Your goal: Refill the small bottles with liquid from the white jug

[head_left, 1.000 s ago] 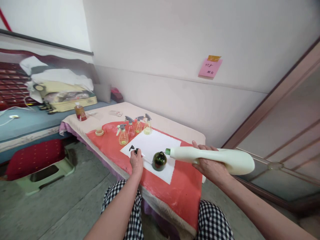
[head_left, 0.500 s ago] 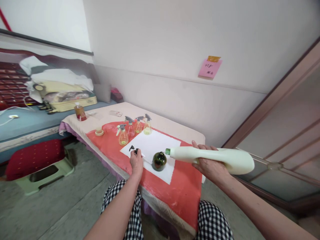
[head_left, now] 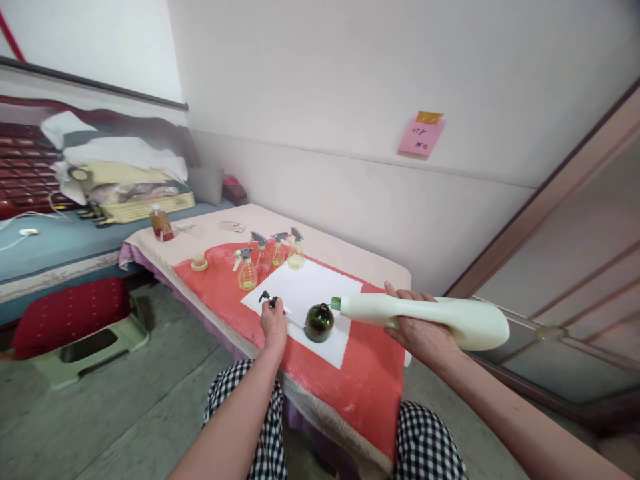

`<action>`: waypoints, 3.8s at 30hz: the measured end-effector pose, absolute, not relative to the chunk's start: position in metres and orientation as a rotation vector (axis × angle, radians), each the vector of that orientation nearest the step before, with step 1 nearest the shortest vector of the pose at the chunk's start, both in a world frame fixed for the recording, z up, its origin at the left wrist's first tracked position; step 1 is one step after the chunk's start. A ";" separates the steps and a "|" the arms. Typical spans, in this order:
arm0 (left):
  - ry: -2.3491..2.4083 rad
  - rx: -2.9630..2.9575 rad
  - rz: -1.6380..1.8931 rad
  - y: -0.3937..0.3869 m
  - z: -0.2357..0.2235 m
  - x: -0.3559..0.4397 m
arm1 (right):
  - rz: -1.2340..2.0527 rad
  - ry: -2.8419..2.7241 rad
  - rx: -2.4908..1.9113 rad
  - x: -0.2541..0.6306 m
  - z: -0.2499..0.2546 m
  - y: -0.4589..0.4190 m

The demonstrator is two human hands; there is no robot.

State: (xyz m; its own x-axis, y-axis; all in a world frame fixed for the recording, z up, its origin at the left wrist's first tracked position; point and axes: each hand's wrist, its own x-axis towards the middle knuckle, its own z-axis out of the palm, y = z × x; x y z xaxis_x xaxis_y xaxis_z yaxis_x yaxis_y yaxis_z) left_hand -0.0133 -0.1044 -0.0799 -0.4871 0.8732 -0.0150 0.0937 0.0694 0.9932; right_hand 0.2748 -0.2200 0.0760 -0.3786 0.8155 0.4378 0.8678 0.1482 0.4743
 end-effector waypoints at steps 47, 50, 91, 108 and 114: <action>1.488 0.830 1.568 -0.106 -0.058 -0.004 | 1.017 -1.228 -1.288 0.207 -0.050 -0.056; 1.437 0.789 1.618 -0.106 -0.056 -0.003 | 1.033 -1.212 -1.327 0.224 -0.075 -0.106; 1.004 1.325 1.196 -0.140 -0.038 0.058 | 0.408 -1.812 -1.337 0.222 -0.057 -0.176; 1.189 1.287 1.335 -0.153 -0.038 0.063 | 0.048 -1.976 -1.434 0.221 -0.045 -0.187; 1.071 1.218 1.267 -0.146 -0.040 0.064 | 0.057 -1.970 -1.466 0.221 -0.046 -0.189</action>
State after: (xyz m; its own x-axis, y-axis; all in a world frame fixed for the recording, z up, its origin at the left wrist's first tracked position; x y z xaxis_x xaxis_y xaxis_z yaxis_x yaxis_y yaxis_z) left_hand 0.0635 -0.1460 -0.0400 0.0459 0.9961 0.0754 -0.0922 -0.0709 0.9932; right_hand 0.2208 -0.1889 -0.0460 -0.1425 0.8640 0.4829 0.8345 0.3672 -0.4109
